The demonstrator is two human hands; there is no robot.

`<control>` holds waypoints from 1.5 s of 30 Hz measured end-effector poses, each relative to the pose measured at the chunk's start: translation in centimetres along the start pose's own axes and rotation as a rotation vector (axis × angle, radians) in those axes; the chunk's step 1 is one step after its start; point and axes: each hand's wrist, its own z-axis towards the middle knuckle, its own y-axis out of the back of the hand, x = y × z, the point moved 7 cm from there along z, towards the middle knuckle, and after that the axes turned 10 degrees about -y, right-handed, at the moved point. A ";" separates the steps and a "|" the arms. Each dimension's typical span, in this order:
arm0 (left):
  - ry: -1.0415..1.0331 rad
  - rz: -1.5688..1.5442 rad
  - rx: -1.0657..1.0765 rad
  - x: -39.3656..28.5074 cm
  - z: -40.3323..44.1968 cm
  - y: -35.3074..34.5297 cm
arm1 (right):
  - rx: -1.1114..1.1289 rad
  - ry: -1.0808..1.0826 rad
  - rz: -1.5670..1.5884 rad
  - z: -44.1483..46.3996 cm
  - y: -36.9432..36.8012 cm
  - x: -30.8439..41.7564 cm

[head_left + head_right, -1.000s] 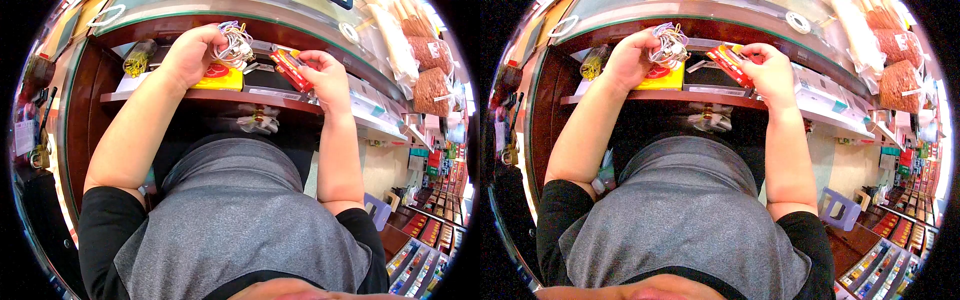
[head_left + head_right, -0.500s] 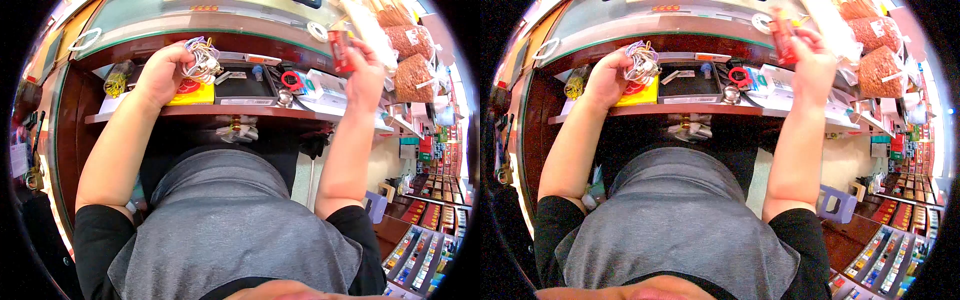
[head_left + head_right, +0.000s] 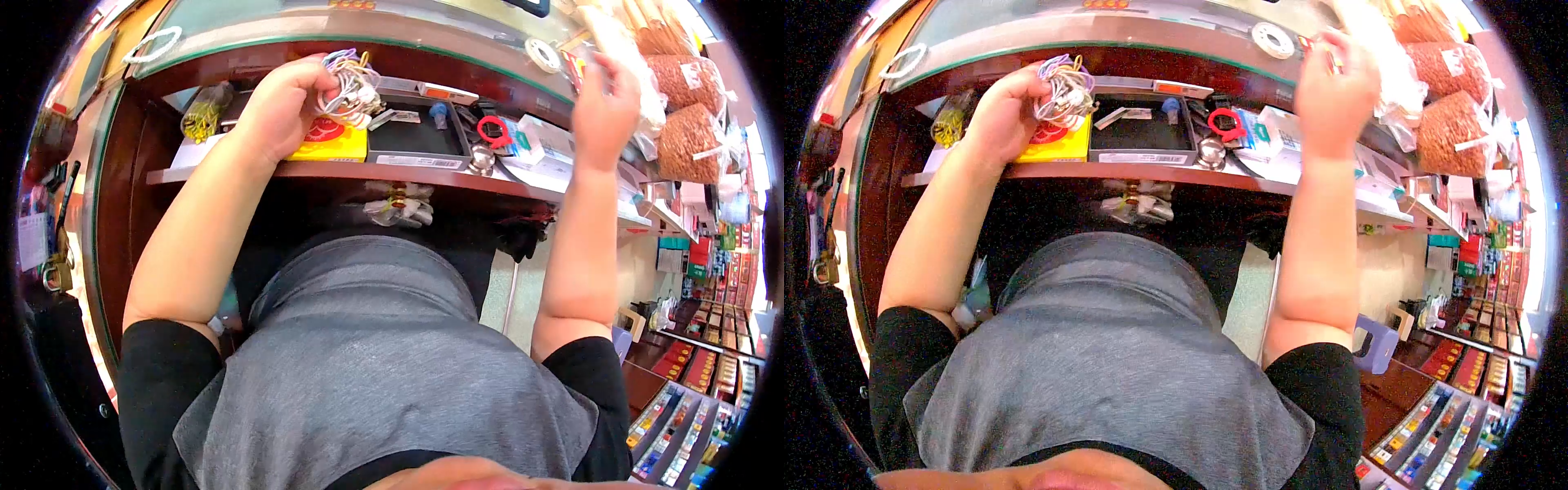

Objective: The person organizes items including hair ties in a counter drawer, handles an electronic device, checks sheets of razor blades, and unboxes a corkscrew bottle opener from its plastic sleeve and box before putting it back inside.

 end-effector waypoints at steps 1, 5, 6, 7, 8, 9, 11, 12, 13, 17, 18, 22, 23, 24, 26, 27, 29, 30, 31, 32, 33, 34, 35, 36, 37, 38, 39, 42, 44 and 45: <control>0.045 -0.097 -0.073 -1.1 -1.1 -1.8 | 0.179 0.080 0.134 -1.9 -0.8 3.6; 0.037 -0.080 -0.017 -0.3 -0.3 -0.6 | 0.931 0.400 0.280 -10.2 -7.3 11.6; 0.035 -0.093 -0.003 -0.4 -0.5 -0.7 | 1.121 0.331 0.229 -11.9 -9.3 11.7; 0.031 -0.106 0.012 -0.6 -0.6 -1.1 | 1.191 0.293 0.101 -12.9 -11.1 11.3; 0.024 -0.120 0.027 -0.8 -0.6 -1.6 | 1.255 0.258 -0.030 -13.6 -12.9 10.6; 0.028 -0.057 -0.036 -1.0 -0.9 -1.5 | 1.317 0.226 -0.162 -14.2 -14.3 9.8; 0.023 -0.101 -0.007 -0.8 -0.7 -1.5 | 1.298 0.220 -0.158 -14.6 -15.3 9.4; 0.021 -0.123 0.008 -0.7 -0.6 -1.5 | 1.289 0.215 -0.157 -14.8 -15.7 9.1; 0.026 -0.120 0.006 -0.7 -0.6 -1.5 | 1.303 0.308 -0.115 -15.2 -15.9 9.3; 0.014 -0.094 -0.018 -0.7 -0.7 -1.2 | 1.293 0.221 -0.126 -15.0 -15.6 8.6; 0.020 -0.095 -0.016 -0.7 -0.6 -1.2 | 1.313 0.183 -0.173 -14.6 -15.5 8.6; 0.035 -0.107 -0.007 -0.6 -0.5 -1.2 | 1.269 0.089 -0.229 -13.8 -14.7 8.0; 0.034 -0.101 -0.013 -0.6 -0.6 -1.3 | 1.235 0.098 -0.240 -13.8 -14.8 7.7; 0.032 -0.094 -0.020 -0.7 -0.7 -1.4 | 1.257 0.098 -0.272 -14.1 -15.1 7.4; 0.025 -0.092 -0.007 -0.8 -0.7 -1.5 | 1.296 0.103 -0.336 -14.4 -15.6 7.1; 0.024 -0.097 0.010 -0.6 -0.5 -1.3 | 1.311 0.090 -0.347 -14.5 -15.8 7.0; 0.019 -0.098 0.022 -0.5 -0.4 -1.1 | 1.342 0.066 -0.368 -14.7 -16.0 6.9; 0.016 -0.094 0.019 -0.4 -0.4 -1.0 | 1.323 0.075 -0.349 -14.6 -16.1 6.8; 0.012 -0.091 0.017 -0.4 -0.4 -1.0 | 1.304 0.083 -0.333 -14.5 -16.1 6.7; 0.005 -0.091 0.010 -0.5 -0.5 -1.1 | 1.285 0.089 -0.315 -14.4 -16.1 6.6; -0.001 -0.090 0.003 -0.8 -0.7 -1.4 | 1.294 0.080 -0.303 -14.5 -16.1 6.6; -0.006 -0.089 -0.002 -1.0 -0.8 -1.5 | 1.301 0.069 -0.291 -14.4 -16.1 6.7; -0.002 -0.096 0.015 -0.8 -0.6 -1.5 | 1.307 0.056 -0.280 -14.4 -16.1 6.7; 0.002 -0.104 0.033 -0.6 -0.4 -1.3 | 1.303 0.042 -0.256 -14.3 -16.0 6.9; 0.005 -0.111 0.050 -0.5 -0.3 -1.3 | 1.298 0.027 -0.231 -14.3 -15.8 7.1; 0.011 -0.093 0.021 -0.4 -0.3 -1.1 | 1.292 0.011 -0.207 -14.2 -15.7 7.2; 0.016 -0.075 -0.009 -0.6 -0.6 -1.2 | 1.281 -0.015 -0.190 -14.1 -15.7 7.0; 0.012 -0.050 -0.037 -0.7 -0.7 -1.1 | 1.265 -0.090 -0.135 -13.8 -15.6 6.7; 0.018 -0.060 -0.025 -0.9 -0.9 -1.4 | 1.281 -0.136 -0.086 -13.4 -14.4 6.9; 0.021 -0.070 -0.014 -0.8 -0.8 -1.4 | 1.235 -0.122 -0.094 -13.3 -14.1 6.7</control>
